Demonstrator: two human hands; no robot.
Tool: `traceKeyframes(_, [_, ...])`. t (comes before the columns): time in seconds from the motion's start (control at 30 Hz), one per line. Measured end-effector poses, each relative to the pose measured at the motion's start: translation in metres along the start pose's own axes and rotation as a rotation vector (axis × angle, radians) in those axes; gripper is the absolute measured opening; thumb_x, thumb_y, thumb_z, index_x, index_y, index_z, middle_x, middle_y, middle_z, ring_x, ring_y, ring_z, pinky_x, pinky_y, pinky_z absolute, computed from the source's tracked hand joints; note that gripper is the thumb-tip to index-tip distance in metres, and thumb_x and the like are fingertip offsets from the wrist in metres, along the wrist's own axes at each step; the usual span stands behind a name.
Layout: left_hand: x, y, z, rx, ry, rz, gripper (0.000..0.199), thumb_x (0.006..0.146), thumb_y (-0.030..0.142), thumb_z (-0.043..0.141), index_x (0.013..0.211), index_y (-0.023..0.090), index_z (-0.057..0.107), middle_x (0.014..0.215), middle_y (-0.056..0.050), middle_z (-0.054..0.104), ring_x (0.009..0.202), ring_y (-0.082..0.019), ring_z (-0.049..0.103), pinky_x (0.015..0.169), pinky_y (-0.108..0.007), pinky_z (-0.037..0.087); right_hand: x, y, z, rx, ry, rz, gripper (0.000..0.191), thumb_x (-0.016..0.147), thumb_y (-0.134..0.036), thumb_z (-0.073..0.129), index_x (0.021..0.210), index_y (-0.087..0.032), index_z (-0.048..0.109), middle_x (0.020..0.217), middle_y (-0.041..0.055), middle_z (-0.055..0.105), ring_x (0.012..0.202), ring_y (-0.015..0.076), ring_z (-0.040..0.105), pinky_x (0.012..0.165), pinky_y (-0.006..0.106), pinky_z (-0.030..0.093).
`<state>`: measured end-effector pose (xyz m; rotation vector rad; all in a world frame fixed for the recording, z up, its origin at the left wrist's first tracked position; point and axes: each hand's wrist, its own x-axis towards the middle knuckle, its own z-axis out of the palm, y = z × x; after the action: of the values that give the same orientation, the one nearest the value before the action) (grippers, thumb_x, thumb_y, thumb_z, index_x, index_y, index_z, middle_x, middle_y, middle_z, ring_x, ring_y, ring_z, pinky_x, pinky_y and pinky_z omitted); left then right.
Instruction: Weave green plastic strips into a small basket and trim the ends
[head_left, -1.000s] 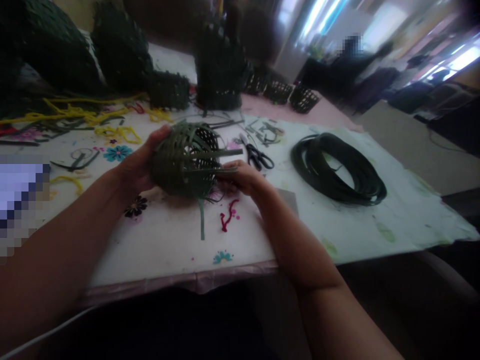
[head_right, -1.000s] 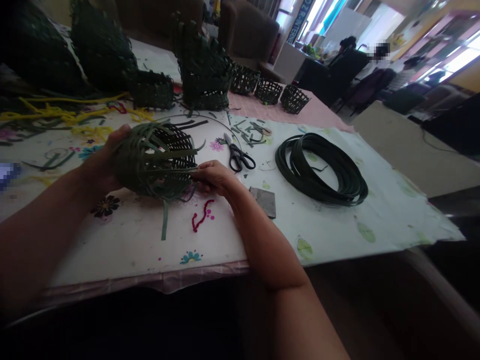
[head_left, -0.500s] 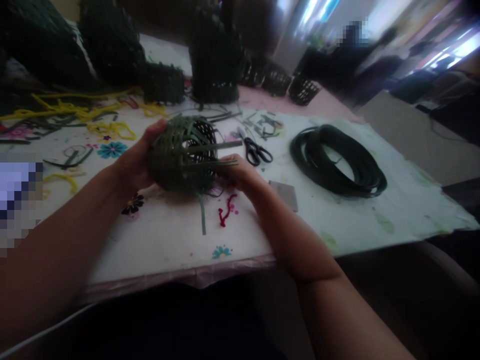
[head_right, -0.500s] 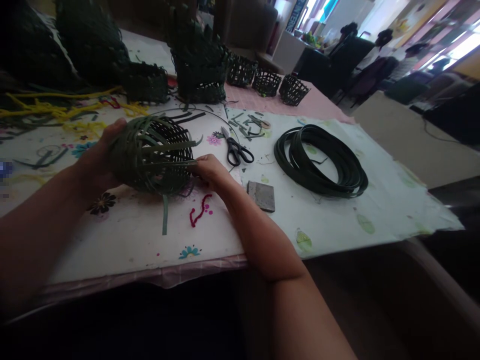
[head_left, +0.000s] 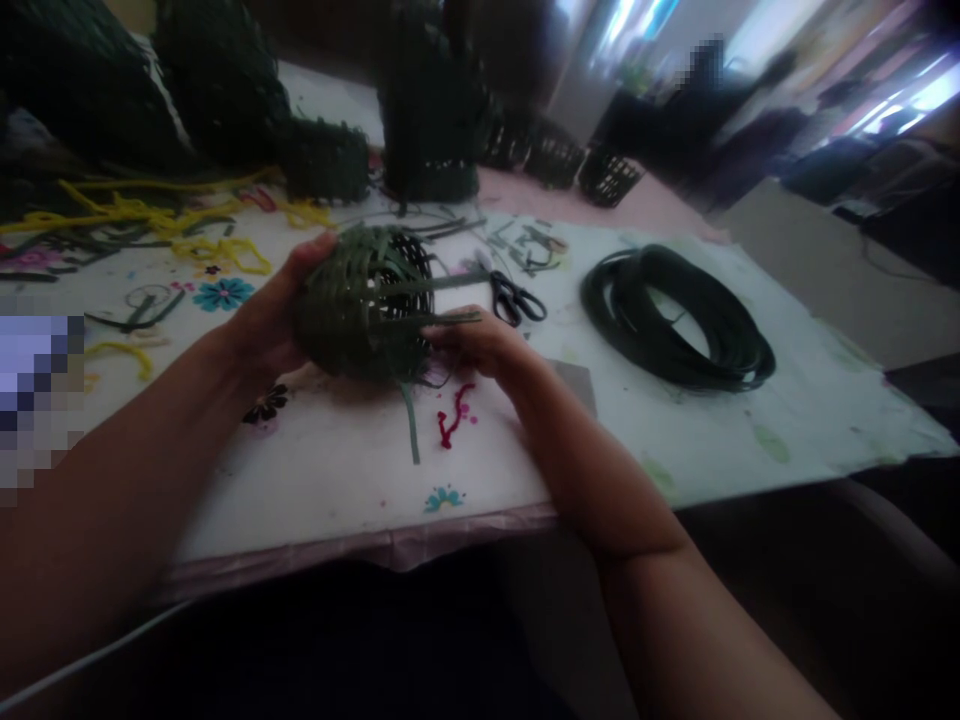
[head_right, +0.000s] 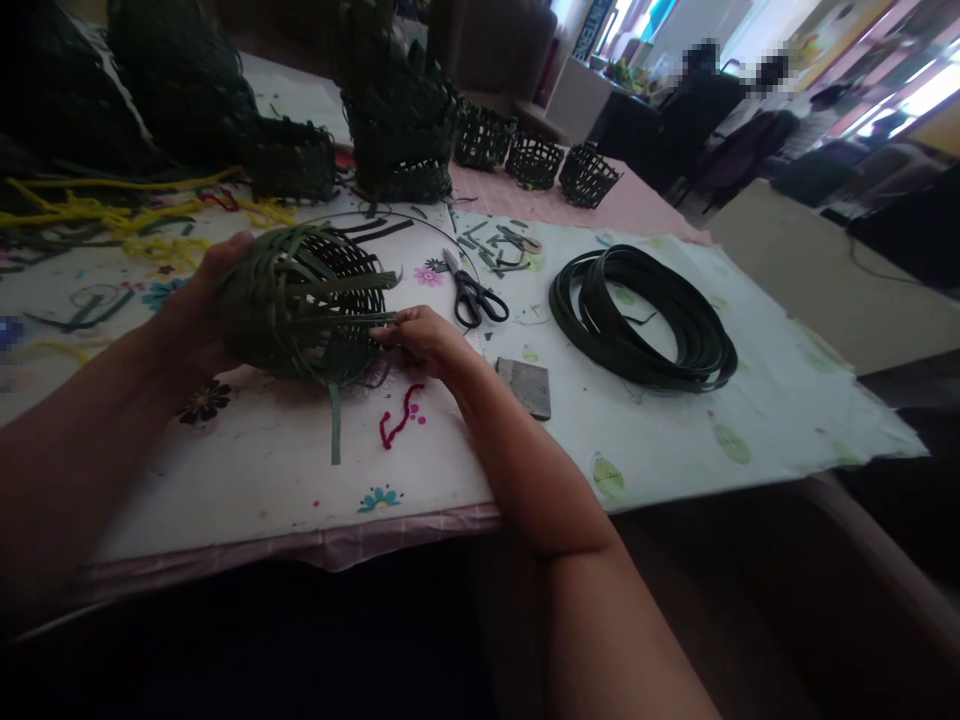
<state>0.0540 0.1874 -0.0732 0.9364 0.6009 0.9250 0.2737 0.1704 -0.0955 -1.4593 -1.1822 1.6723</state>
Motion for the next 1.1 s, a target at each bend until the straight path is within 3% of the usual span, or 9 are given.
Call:
traceKeyframes(0.13, [-0.001, 0.002, 0.002, -0.008, -0.011, 0.004, 0.051, 0.105, 0.047, 0.034, 0.134, 0.011, 0.056, 0.113, -0.008, 0.077, 0.122, -0.029, 0.066, 0.106, -0.048, 0.053, 0.003, 0.001, -0.005, -0.012, 0.035, 0.019, 0.033, 0.089, -0.013, 0.070, 0.064, -0.020, 0.048, 0.049, -0.0072, 0.041, 0.037, 0.0043, 0.032, 0.032, 0.016, 0.025])
traceKeyframes(0.37, [-0.002, 0.002, 0.004, -0.022, -0.003, -0.031, 0.052, 0.106, 0.046, 0.029, 0.134, 0.010, 0.054, 0.119, -0.009, 0.075, 0.122, -0.028, 0.066, 0.105, -0.050, 0.053, -0.001, -0.001, -0.016, -0.034, -0.146, 0.035, 0.021, 0.088, -0.017, 0.072, 0.075, -0.018, 0.055, 0.054, -0.0047, 0.055, 0.038, 0.0043, 0.037, 0.032, 0.015, 0.033])
traceKeyframes(0.57, [-0.002, 0.001, 0.000, -0.043, -0.027, -0.005, 0.053, 0.105, 0.048, 0.033, 0.134, 0.010, 0.054, 0.119, -0.009, 0.075, 0.122, -0.029, 0.066, 0.106, -0.051, 0.051, 0.004, 0.001, -0.013, 0.035, -0.163, 0.041, 0.019, 0.093, -0.013, 0.064, 0.077, -0.017, 0.055, 0.054, -0.0052, 0.055, 0.036, 0.0033, 0.032, 0.032, 0.014, 0.035])
traceKeyframes(0.87, [-0.001, -0.001, 0.001, -0.069, -0.002, 0.027, 0.047, 0.099, 0.050, 0.047, 0.121, 0.012, 0.063, 0.104, -0.010, 0.079, 0.113, -0.030, 0.071, 0.103, -0.047, 0.055, 0.003, 0.001, -0.006, 0.125, -0.152, 0.033, 0.031, 0.095, -0.008, 0.058, 0.068, -0.019, 0.047, 0.048, -0.0078, 0.046, 0.034, 0.0035, 0.032, 0.034, 0.014, 0.035])
traceKeyframes(1.1, [-0.001, 0.001, -0.003, -0.083, -0.044, -0.010, 0.049, 0.094, 0.054, 0.053, 0.116, 0.012, 0.067, 0.089, -0.009, 0.080, 0.101, -0.029, 0.075, 0.095, -0.045, 0.060, 0.000, -0.001, -0.009, 0.121, -0.193, 0.038, 0.024, 0.094, -0.013, 0.061, 0.073, -0.017, 0.053, 0.053, -0.0045, 0.056, 0.035, 0.0037, 0.036, 0.035, 0.014, 0.037])
